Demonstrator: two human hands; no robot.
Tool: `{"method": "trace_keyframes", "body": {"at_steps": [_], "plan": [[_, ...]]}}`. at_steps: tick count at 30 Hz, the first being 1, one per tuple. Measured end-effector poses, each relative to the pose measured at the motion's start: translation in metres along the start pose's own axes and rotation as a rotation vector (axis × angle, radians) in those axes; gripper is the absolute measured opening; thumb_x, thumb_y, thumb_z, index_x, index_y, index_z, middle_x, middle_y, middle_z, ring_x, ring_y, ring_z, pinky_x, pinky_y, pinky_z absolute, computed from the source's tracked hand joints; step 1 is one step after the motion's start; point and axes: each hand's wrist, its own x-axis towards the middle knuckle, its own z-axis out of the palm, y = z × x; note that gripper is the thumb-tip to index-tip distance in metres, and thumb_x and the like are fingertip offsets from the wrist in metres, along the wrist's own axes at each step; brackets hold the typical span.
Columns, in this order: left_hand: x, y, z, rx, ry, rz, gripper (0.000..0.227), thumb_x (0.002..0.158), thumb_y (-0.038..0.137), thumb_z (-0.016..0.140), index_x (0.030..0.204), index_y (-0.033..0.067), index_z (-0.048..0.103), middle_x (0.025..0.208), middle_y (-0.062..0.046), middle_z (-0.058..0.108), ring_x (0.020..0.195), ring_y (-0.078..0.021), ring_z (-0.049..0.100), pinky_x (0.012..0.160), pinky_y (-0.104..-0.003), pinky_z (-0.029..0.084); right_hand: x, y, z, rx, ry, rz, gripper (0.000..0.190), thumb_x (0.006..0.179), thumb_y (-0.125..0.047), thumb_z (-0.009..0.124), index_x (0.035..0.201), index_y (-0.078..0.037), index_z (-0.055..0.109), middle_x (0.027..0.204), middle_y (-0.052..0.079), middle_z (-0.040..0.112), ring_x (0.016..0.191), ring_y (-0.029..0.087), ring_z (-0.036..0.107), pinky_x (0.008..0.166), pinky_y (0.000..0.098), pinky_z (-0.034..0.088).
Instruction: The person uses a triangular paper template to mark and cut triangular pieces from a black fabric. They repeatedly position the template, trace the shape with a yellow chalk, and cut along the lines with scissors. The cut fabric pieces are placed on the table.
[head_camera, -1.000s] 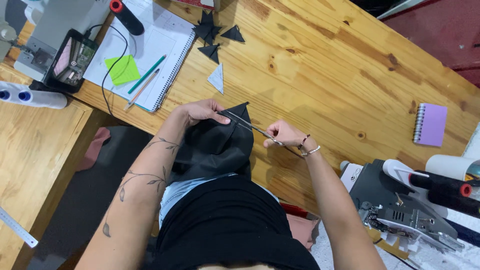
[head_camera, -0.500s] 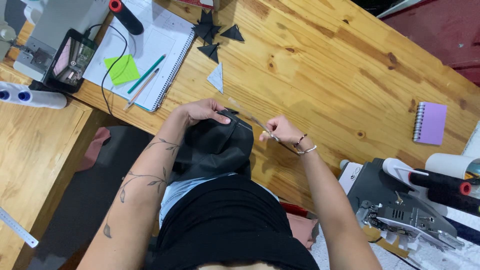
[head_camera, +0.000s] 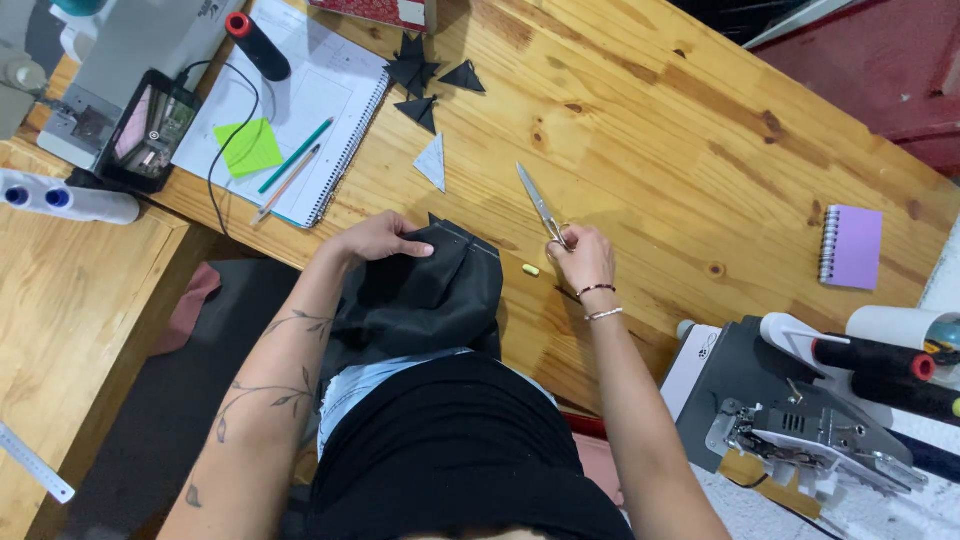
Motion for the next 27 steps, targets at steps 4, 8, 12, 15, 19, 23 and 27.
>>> {"method": "trace_keyframes", "body": {"at_steps": [4, 8, 12, 15, 19, 23, 27], "plan": [[-0.017, -0.002, 0.008, -0.032, 0.033, 0.016, 0.021, 0.075, 0.022, 0.088, 0.088, 0.0088, 0.080, 0.062, 0.000, 0.067, 0.054, -0.0090, 0.067, 0.050, -0.018, 0.054, -0.014, -0.006, 0.011, -0.003, 0.047, -0.044, 0.020, 0.083, -0.032, 0.080, 0.101, -0.023, 0.077, 0.115, 0.004, 0.065, 0.113, 0.030, 0.063, 0.096, 0.0430, 0.050], [-0.009, -0.020, 0.001, 0.001, 0.096, 0.100, 0.017, 0.076, 0.023, 0.087, 0.085, 0.0111, 0.081, 0.063, 0.001, 0.067, 0.054, -0.0069, 0.062, 0.048, -0.016, 0.047, -0.037, -0.046, 0.010, 0.180, 0.194, -0.272, 0.024, 0.093, -0.024, 0.072, 0.114, -0.013, 0.072, 0.120, 0.014, 0.063, 0.117, 0.037, 0.060, 0.102, 0.0455, 0.047], [-0.019, -0.017, 0.006, -0.017, 0.144, 0.202, 0.016, 0.077, 0.022, 0.088, 0.082, 0.0110, 0.079, 0.063, 0.001, 0.065, 0.055, -0.0076, 0.059, 0.049, -0.017, 0.045, -0.094, -0.116, -0.014, 0.742, -0.076, -0.328, 0.044, 0.103, -0.038, 0.060, 0.135, -0.008, 0.059, 0.126, 0.023, 0.065, 0.119, 0.041, 0.062, 0.103, 0.0488, 0.047], [-0.025, -0.013, 0.014, -0.025, 0.132, 0.264, 0.015, 0.078, 0.022, 0.087, 0.083, 0.0110, 0.078, 0.064, 0.002, 0.064, 0.056, -0.0065, 0.058, 0.050, -0.015, 0.043, -0.119, -0.146, -0.013, 0.589, 0.069, -0.512, 0.059, 0.085, -0.035, 0.083, 0.132, -0.007, 0.061, 0.122, 0.022, 0.064, 0.117, 0.042, 0.061, 0.101, 0.0499, 0.048], [-0.016, -0.037, 0.009, 0.015, 0.186, 0.378, 0.019, 0.079, 0.025, 0.088, 0.091, 0.0138, 0.079, 0.073, 0.002, 0.066, 0.067, -0.0093, 0.057, 0.058, -0.022, 0.043, -0.147, -0.171, -0.008, 0.381, 0.380, -0.624, 0.045, 0.088, -0.023, 0.080, 0.128, -0.013, 0.064, 0.130, 0.010, 0.056, 0.123, 0.032, 0.057, 0.106, 0.0447, 0.046], [0.000, -0.068, 0.004, 0.006, 0.160, 0.469, 0.016, 0.081, 0.029, 0.087, 0.091, 0.0189, 0.079, 0.072, 0.007, 0.066, 0.065, -0.0061, 0.056, 0.058, -0.020, 0.043, -0.186, -0.190, 0.027, 0.212, 0.124, -0.992, 0.050, 0.078, -0.041, 0.082, 0.121, -0.021, 0.067, 0.114, 0.000, 0.065, 0.117, 0.022, 0.060, 0.105, 0.0391, 0.045], [-0.035, -0.057, 0.014, -0.074, 0.175, 0.524, 0.014, 0.080, 0.028, 0.087, 0.088, 0.0198, 0.079, 0.066, 0.006, 0.068, 0.058, -0.0037, 0.061, 0.050, -0.016, 0.042, -0.186, -0.168, 0.133, -0.201, 0.057, -1.170, 0.021, 0.083, -0.038, 0.070, 0.098, -0.023, 0.065, 0.101, -0.005, 0.066, 0.116, 0.013, 0.056, 0.119, 0.0436, 0.028]]}}
